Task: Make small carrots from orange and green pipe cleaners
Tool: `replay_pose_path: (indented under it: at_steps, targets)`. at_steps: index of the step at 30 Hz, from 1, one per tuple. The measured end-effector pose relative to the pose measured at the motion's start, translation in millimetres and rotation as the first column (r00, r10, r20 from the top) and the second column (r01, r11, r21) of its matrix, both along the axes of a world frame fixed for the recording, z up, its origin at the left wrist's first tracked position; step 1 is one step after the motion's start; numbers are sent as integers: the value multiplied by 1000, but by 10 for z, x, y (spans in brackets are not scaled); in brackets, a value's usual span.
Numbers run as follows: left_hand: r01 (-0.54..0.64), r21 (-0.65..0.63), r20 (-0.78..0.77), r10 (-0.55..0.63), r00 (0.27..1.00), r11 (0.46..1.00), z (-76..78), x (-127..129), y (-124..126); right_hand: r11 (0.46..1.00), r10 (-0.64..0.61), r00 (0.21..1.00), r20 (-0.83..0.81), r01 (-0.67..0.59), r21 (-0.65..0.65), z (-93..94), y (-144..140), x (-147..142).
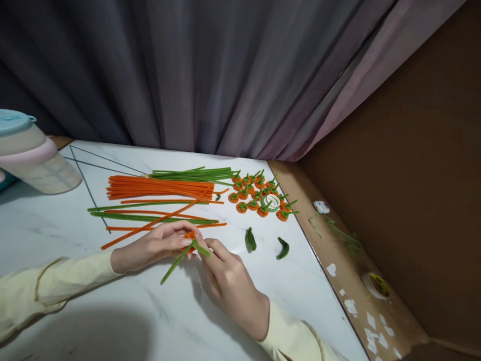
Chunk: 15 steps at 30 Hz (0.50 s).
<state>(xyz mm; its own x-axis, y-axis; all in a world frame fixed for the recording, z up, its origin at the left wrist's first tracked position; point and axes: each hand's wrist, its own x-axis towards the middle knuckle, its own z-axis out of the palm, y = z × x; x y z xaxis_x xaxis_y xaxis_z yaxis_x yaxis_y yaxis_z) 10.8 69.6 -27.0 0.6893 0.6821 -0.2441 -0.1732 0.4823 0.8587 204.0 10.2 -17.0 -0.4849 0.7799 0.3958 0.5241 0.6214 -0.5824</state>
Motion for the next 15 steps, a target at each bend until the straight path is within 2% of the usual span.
replay_pose_path:
  at_steps: [5, 8, 10, 12, 15]
  targets:
    - [64, 36, -36, -63, 997, 997, 6, -24, 21, 977, 0, 969, 248, -53, 206, 14, -18, 48]
    - [97, 46, -21, -96, 995, 994, 6, -38, 31, 966, 21, 958, 287, -93, 242, 8, -12, 67]
    - [111, 80, -13, -111, 994, 991, 17, -44, 35, 976, 31, 973, 230, -78, 201, -4, -5, 64]
    - [110, 127, -29, -107, 994, 986, 39, -46, 36, 989, 27, 995, 95, -41, 142, -13, 1, 48]
    - [94, 194, -79, -80, 994, 977, 78, -50, 30, 999, -53, 993, -109, 52, -10, 14, 11, 15]
